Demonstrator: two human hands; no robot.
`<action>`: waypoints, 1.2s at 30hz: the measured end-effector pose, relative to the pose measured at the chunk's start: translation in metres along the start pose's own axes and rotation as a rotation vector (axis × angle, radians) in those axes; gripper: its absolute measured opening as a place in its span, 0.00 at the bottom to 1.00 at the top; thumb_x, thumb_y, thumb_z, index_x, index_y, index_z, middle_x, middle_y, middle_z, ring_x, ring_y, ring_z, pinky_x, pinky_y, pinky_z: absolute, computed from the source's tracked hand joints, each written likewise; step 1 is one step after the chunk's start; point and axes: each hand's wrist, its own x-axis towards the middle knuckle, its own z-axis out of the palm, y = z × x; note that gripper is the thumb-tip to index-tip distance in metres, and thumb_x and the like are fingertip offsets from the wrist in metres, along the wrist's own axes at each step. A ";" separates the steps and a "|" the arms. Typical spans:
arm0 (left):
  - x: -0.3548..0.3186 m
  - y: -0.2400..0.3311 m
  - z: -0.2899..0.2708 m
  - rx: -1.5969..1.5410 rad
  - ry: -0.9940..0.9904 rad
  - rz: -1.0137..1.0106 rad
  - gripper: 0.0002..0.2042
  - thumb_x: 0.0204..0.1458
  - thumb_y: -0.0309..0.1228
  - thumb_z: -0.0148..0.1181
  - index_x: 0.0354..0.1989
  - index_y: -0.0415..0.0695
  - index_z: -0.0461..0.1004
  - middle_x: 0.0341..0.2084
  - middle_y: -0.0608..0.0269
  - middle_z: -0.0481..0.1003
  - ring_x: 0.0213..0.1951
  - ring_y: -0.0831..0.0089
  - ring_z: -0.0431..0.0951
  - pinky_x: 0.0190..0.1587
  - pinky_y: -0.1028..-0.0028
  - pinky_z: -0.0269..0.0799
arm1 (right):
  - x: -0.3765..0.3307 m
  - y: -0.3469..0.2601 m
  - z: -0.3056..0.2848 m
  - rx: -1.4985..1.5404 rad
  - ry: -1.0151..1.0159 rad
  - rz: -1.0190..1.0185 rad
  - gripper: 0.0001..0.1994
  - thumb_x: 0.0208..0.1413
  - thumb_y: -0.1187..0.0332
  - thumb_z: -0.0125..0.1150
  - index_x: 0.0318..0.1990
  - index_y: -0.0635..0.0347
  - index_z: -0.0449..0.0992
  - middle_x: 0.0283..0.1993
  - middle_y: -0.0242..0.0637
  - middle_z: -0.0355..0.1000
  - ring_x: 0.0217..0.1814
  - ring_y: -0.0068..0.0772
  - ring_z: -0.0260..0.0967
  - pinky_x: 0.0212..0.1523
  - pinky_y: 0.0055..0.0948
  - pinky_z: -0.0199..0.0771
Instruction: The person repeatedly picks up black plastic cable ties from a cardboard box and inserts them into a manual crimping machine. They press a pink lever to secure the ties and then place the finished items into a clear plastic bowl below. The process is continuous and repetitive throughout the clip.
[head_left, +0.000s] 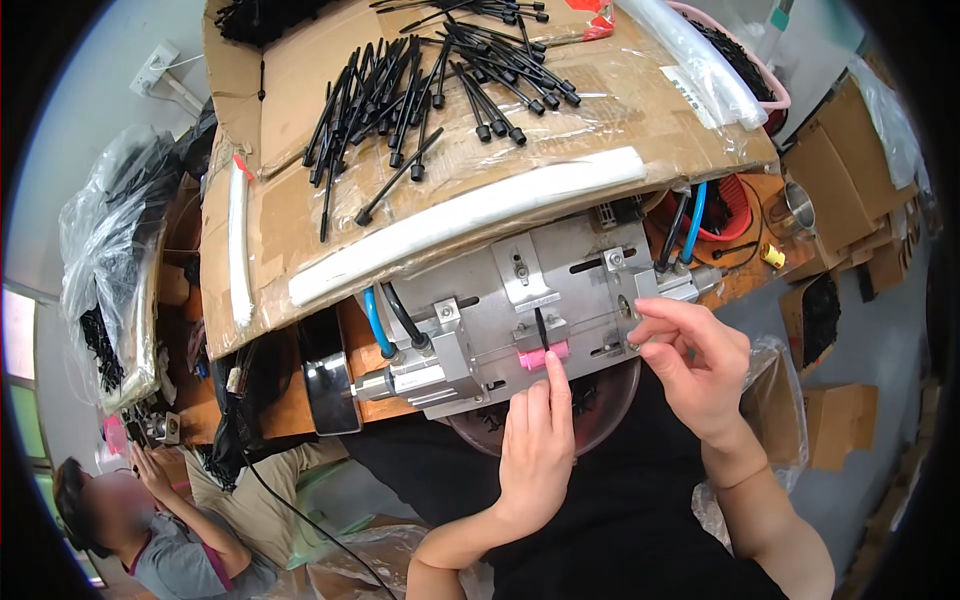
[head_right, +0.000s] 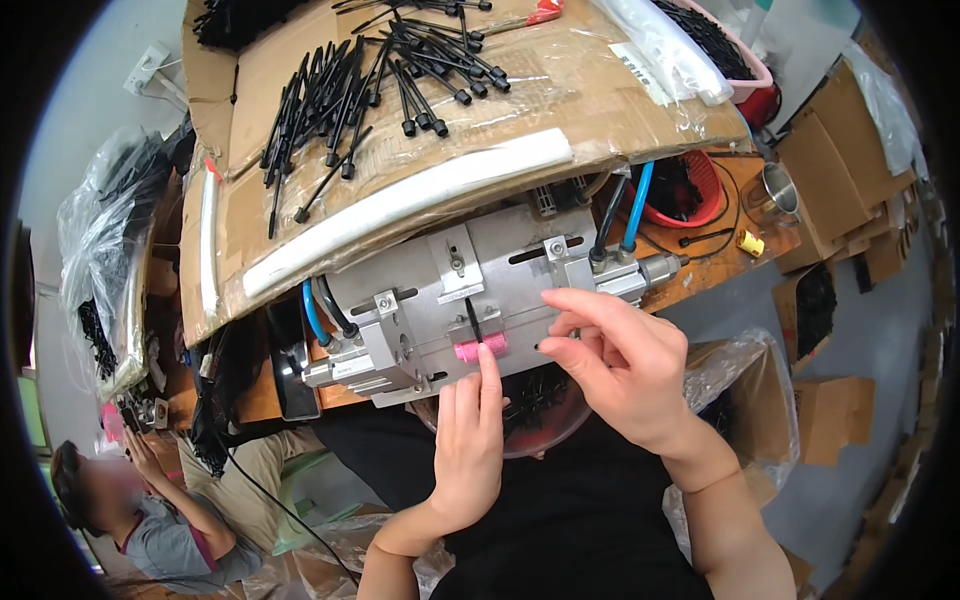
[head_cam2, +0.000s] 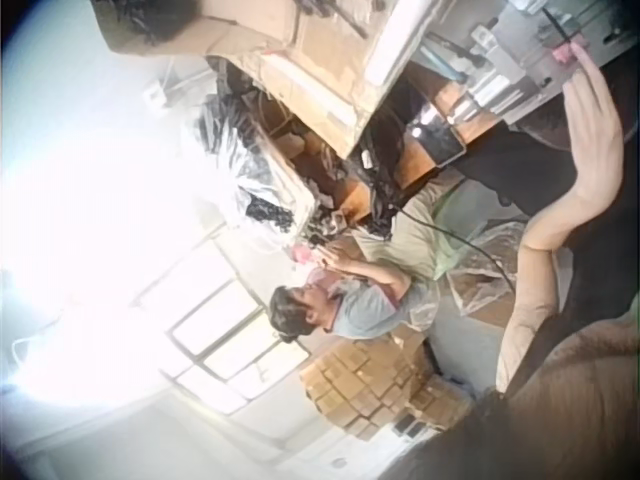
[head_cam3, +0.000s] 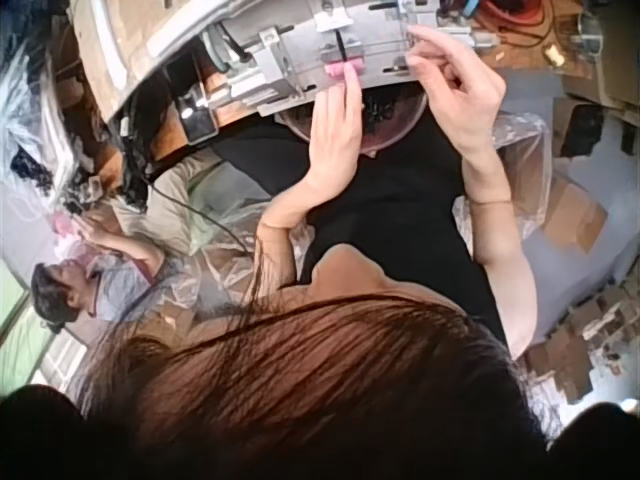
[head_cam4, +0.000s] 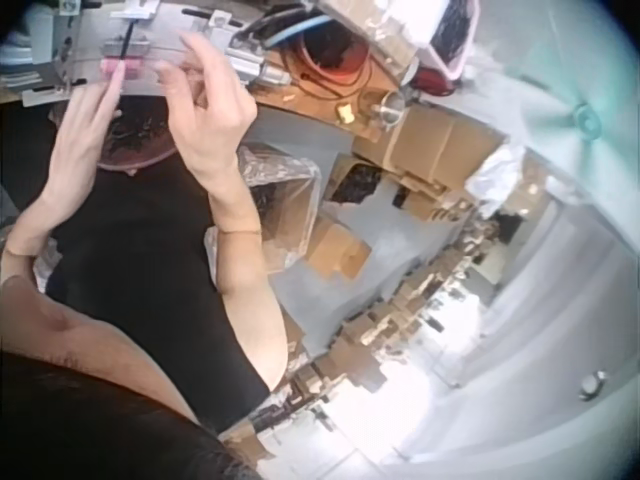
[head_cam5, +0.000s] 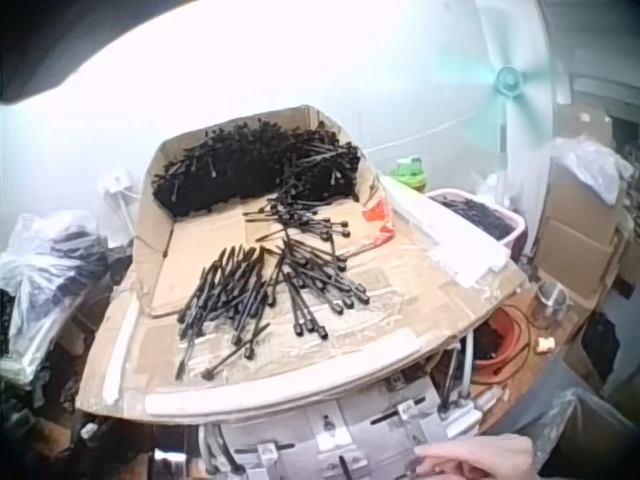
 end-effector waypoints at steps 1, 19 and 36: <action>0.002 0.000 0.000 0.014 -0.007 0.003 0.37 0.41 0.17 0.56 0.66 0.27 0.56 0.38 0.55 0.67 0.38 0.64 0.69 0.45 0.72 0.70 | -0.002 0.001 -0.003 0.019 0.019 0.018 0.17 0.49 0.77 0.70 0.48 0.64 0.78 0.30 0.32 0.76 0.20 0.12 0.60 0.20 0.15 0.56; 0.217 -0.065 -0.079 0.018 0.181 0.208 0.10 0.45 0.25 0.67 0.35 0.36 0.75 0.33 0.50 0.72 0.39 0.52 0.74 0.42 0.61 0.70 | 0.223 0.022 0.024 -0.816 -0.256 -0.306 0.08 0.51 0.67 0.64 0.35 0.63 0.79 0.34 0.48 0.77 0.42 0.49 0.76 0.41 0.43 0.76; 0.018 -0.031 -0.061 -0.193 0.329 0.078 0.28 0.44 0.21 0.68 0.57 0.36 0.70 0.35 0.56 0.74 0.34 0.63 0.73 0.38 0.70 0.71 | 0.191 0.000 -0.038 -0.116 -0.195 -0.274 0.12 0.66 0.65 0.54 0.43 0.67 0.74 0.28 0.28 0.72 0.28 0.13 0.65 0.26 0.18 0.63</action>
